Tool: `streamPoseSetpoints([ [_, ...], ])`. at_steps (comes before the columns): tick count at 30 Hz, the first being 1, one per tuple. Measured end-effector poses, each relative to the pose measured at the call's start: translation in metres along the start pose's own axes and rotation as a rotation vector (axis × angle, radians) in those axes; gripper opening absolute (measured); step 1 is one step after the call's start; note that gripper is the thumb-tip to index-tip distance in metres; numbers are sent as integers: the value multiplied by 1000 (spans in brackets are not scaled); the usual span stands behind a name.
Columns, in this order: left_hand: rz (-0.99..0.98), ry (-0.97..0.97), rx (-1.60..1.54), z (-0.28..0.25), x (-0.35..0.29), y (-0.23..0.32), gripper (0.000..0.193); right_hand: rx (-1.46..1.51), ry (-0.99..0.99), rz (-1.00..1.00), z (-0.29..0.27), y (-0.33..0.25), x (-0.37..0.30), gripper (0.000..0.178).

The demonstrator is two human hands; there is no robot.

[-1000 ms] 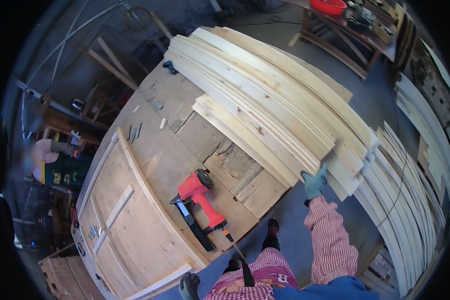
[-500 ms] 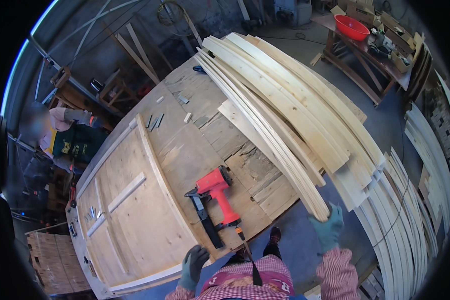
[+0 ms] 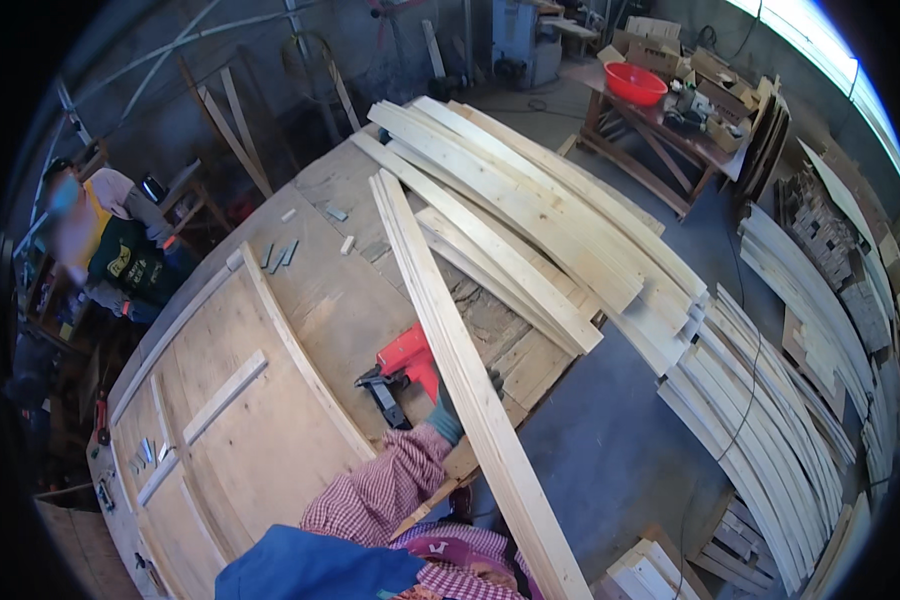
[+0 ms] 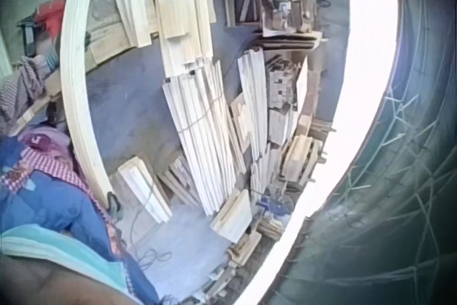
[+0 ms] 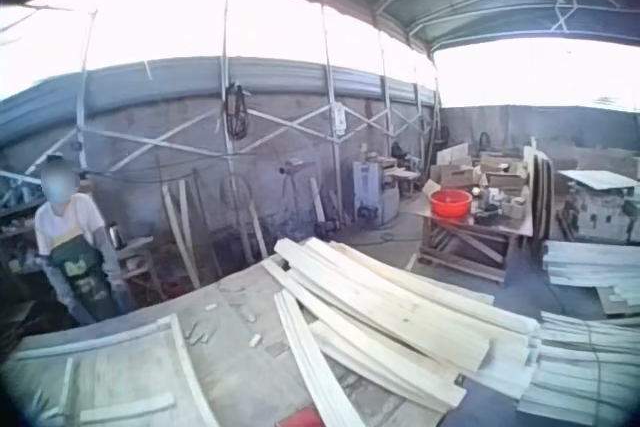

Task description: The person assembles a wooden frame by positioning planks and using a red pneumatic nail gun to fasten them. The person repeatedly lifts and repositions the frame to access different sides while a coworker assists with alignment.

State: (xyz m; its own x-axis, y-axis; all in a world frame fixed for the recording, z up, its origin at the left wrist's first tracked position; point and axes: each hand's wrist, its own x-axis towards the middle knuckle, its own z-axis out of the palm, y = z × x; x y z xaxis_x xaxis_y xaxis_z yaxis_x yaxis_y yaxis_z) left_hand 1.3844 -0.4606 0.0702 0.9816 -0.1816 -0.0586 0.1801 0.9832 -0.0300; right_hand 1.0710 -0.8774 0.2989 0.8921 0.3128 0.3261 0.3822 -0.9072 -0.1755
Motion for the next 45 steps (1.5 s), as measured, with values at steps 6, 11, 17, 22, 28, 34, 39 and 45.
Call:
streamPoseSetpoints([
  [6,23,-158,-200,11,-97,-64,58,-12,0,74,10,71,-98,56],
  [11,293,-287,-330,8,-209,-117,59,180,-93,28,-14,76,-82,59],
  [17,635,-336,-251,-5,-340,-130,58,252,-245,-66,5,100,-69,54],
  [22,928,-142,-125,-5,-439,-95,56,654,-583,130,84,111,-18,65],
  [28,1187,609,-148,-14,-538,-2,77,919,-955,83,117,-41,43,72],
  [34,1266,684,-355,-26,-638,151,89,776,-953,-215,222,-195,72,76],
  [39,1455,863,-243,-79,-698,281,79,953,-1041,181,253,-375,133,75],
  [45,1391,754,-199,-33,-694,373,88,853,-734,-50,284,-471,200,77],
])
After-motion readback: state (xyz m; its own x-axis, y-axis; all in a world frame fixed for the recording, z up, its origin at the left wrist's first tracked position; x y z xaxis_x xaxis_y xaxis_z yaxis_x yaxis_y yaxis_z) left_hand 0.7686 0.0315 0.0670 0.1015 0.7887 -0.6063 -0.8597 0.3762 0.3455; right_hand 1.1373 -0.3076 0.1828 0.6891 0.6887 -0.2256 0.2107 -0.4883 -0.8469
